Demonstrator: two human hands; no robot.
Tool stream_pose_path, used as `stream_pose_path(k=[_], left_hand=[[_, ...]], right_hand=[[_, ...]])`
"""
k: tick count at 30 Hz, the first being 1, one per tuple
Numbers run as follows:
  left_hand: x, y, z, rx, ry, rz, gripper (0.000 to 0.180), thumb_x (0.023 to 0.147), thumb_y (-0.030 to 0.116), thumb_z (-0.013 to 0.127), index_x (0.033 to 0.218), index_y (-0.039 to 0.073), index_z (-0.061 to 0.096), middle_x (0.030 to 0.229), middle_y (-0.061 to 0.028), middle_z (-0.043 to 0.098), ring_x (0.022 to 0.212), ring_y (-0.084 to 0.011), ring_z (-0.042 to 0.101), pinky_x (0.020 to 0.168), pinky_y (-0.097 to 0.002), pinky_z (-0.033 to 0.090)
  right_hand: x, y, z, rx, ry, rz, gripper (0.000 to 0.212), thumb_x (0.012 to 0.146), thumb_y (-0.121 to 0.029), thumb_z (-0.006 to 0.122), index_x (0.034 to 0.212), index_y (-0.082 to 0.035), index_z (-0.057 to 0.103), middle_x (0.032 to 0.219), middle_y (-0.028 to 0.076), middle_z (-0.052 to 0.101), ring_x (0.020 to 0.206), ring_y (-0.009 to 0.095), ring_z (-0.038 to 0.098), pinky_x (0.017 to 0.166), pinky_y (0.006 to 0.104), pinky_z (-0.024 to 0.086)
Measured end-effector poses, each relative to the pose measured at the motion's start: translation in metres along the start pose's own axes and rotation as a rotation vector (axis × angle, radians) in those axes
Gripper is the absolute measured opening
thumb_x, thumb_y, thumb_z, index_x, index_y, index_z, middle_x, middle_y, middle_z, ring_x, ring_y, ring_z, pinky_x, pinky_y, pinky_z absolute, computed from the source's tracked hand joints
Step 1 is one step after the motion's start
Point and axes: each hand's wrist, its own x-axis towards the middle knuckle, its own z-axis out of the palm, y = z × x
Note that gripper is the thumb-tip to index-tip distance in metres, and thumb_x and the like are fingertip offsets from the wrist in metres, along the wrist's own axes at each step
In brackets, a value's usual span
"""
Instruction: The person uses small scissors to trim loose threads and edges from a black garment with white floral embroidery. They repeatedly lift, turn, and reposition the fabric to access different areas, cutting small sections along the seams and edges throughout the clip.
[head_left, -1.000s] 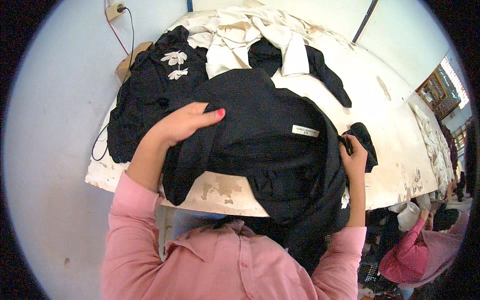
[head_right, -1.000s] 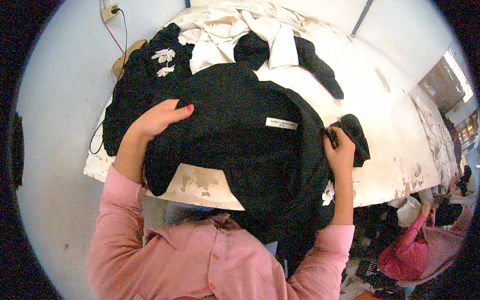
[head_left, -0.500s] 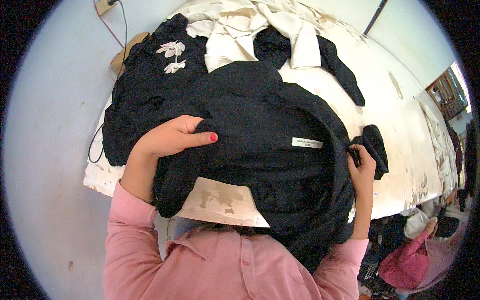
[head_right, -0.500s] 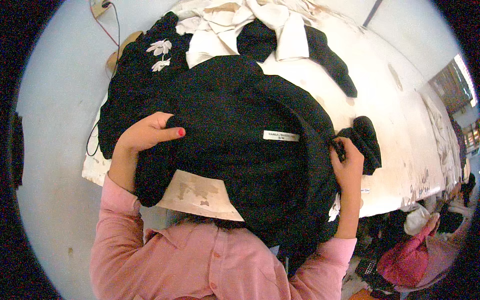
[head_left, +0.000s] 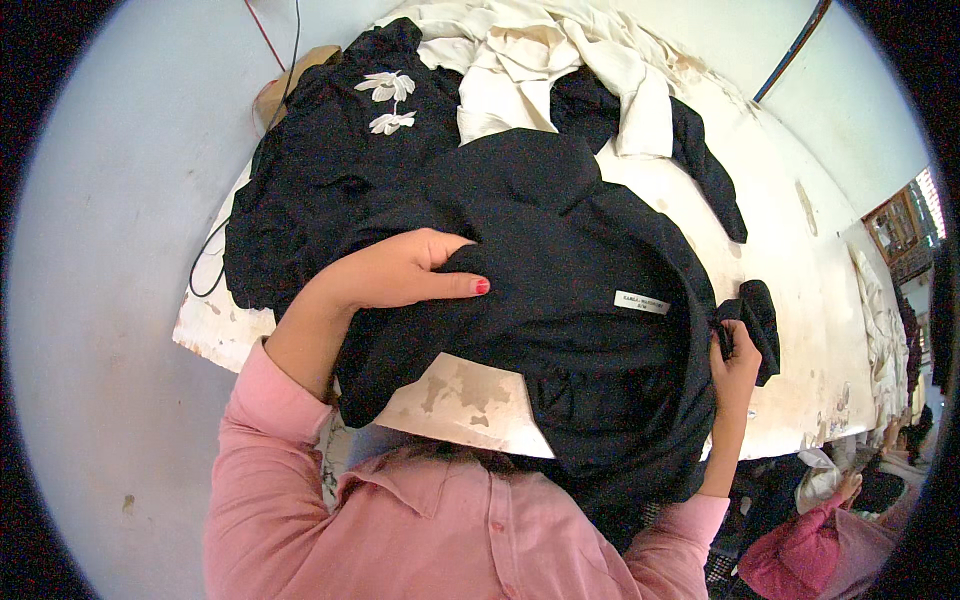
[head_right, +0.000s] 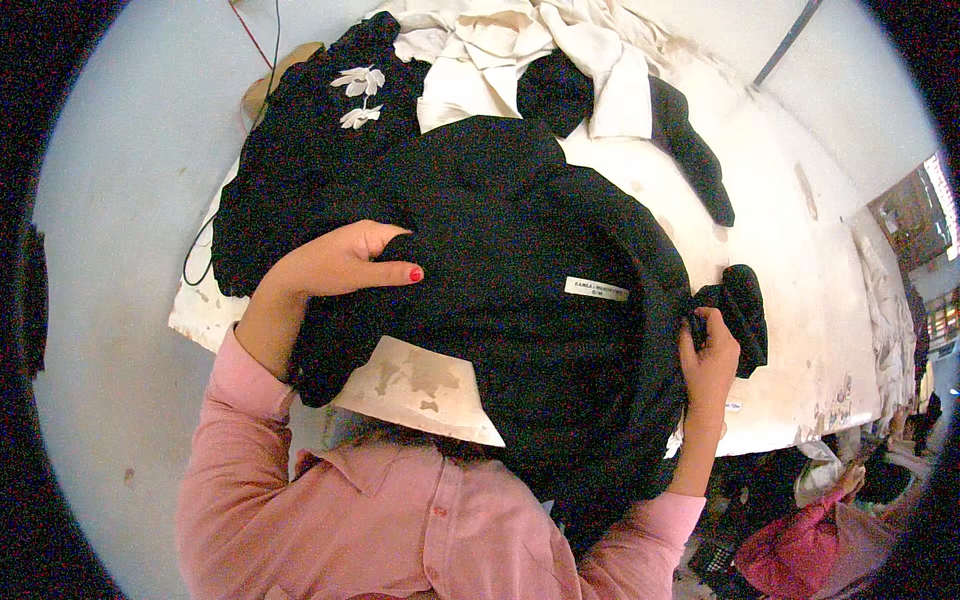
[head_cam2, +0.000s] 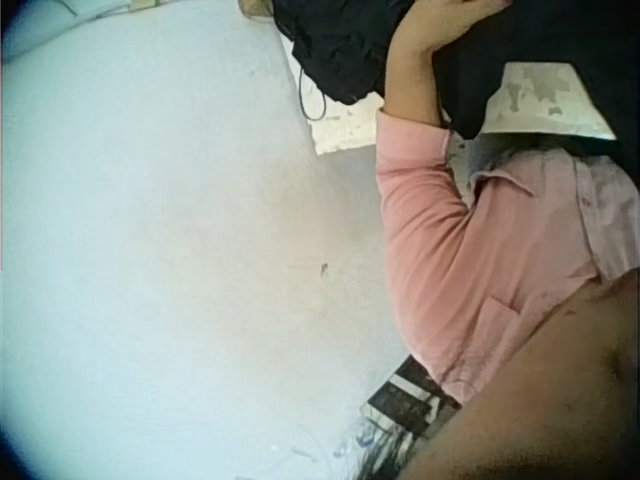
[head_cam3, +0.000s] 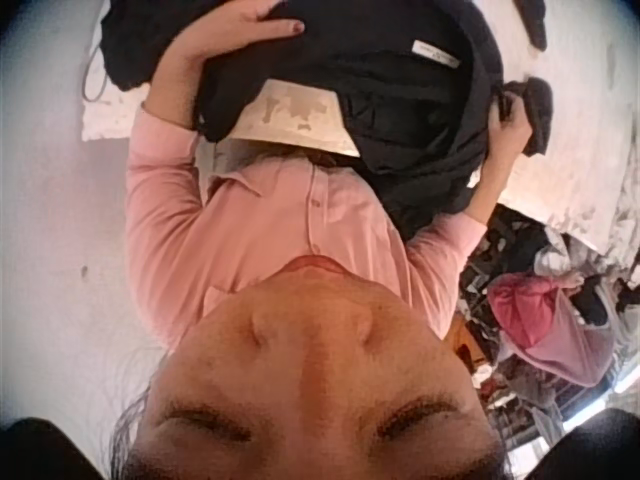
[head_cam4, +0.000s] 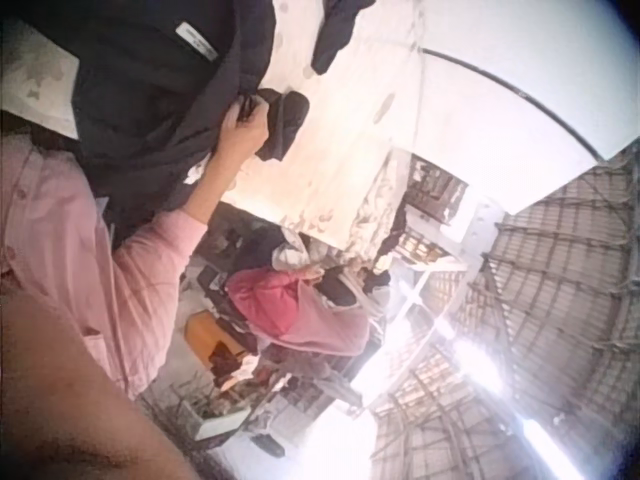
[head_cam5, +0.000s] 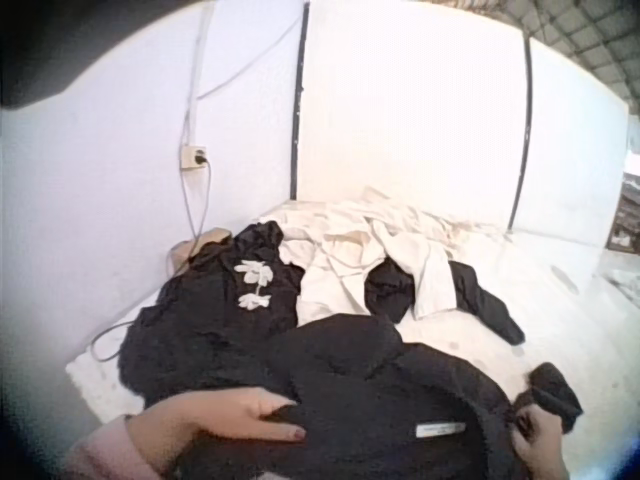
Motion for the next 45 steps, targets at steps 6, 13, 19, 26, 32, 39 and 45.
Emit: stream_pose_path(k=[6,13,19,26,32,39,45], left_hand=[[-0.006,0.022,0.031,-0.198,0.179,0.141,0.015,0.084,0.015,0.071,0.089,0.002,0.065,0.082,0.0044,0.063,0.075,-0.0025,0.054,0.069,-0.0204,0.046],[-0.003,0.021,0.041,-0.438,0.147,0.173,0.021,0.081,0.012,0.074,0.094,0.001,0.063,0.084,0.0018,0.062,0.075,-0.004,0.055,0.066,-0.0201,0.046],[-0.001,0.008,0.04,-0.333,0.266,0.269,0.021,0.079,0.011,0.075,0.084,0.007,0.056,0.079,0.0044,0.056,0.069,-0.0027,0.051,0.061,-0.0194,0.043],[-0.003,0.011,0.045,-0.077,0.541,0.297,0.025,0.077,0.009,0.075,0.074,0.01,0.05,0.065,0.0085,0.045,0.056,0.0024,0.037,0.047,-0.0181,0.026],[-0.005,0.008,0.048,0.044,0.674,0.375,0.024,0.071,0.006,0.074,0.071,0.008,0.05,0.062,0.0066,0.046,0.053,-0.0005,0.039,0.046,-0.019,0.03],[-0.009,0.014,0.045,0.035,0.642,0.317,0.018,0.064,0.005,0.072,0.071,0.0,0.057,0.062,-0.0058,0.058,0.055,-0.0103,0.055,0.052,-0.0244,0.045],[-0.008,0.012,0.045,0.015,0.612,0.315,0.018,0.065,0.005,0.073,0.072,0.002,0.056,0.063,-0.0031,0.056,0.056,-0.0087,0.052,0.051,-0.0236,0.043]], right_hand=[[0.001,-0.057,-0.016,0.07,0.184,-0.122,0.032,0.068,0.003,0.059,0.1,-0.002,0.059,0.096,0.016,0.061,0.089,0.027,0.061,0.083,0.0321,0.046],[-0.013,-0.126,-0.016,0.301,0.099,-0.15,0.025,0.067,0.004,0.059,0.092,-0.001,0.061,0.082,0.008,0.059,0.076,0.019,0.057,0.076,0.0261,0.044],[-0.009,-0.191,-0.015,0.539,-0.196,-0.347,0.057,0.06,-0.004,0.059,0.117,0.001,0.054,0.103,0.013,0.048,0.097,0.023,0.048,0.086,0.0284,0.039],[-0.012,-0.245,0.004,0.106,-0.126,-0.491,0.048,0.079,-0.002,0.065,0.126,0.001,0.053,0.091,0.013,0.056,0.074,0.021,0.054,0.065,0.0291,0.045],[-0.007,-0.25,0.017,-0.026,0.022,-0.701,0.042,0.07,0.001,0.071,0.112,0.001,0.063,0.087,0.013,0.065,0.064,0.023,0.06,0.057,0.0297,0.048],[-0.003,-0.247,0.027,-0.062,0.094,-0.817,0.043,0.067,-0.006,0.073,0.11,-0.004,0.065,0.088,0.005,0.065,0.059,0.016,0.056,0.05,0.0271,0.044],[-0.001,-0.247,0.026,-0.056,0.067,-0.8,0.039,0.069,-0.006,0.073,0.107,-0.005,0.066,0.089,0.007,0.065,0.062,0.018,0.058,0.053,0.0281,0.046]])
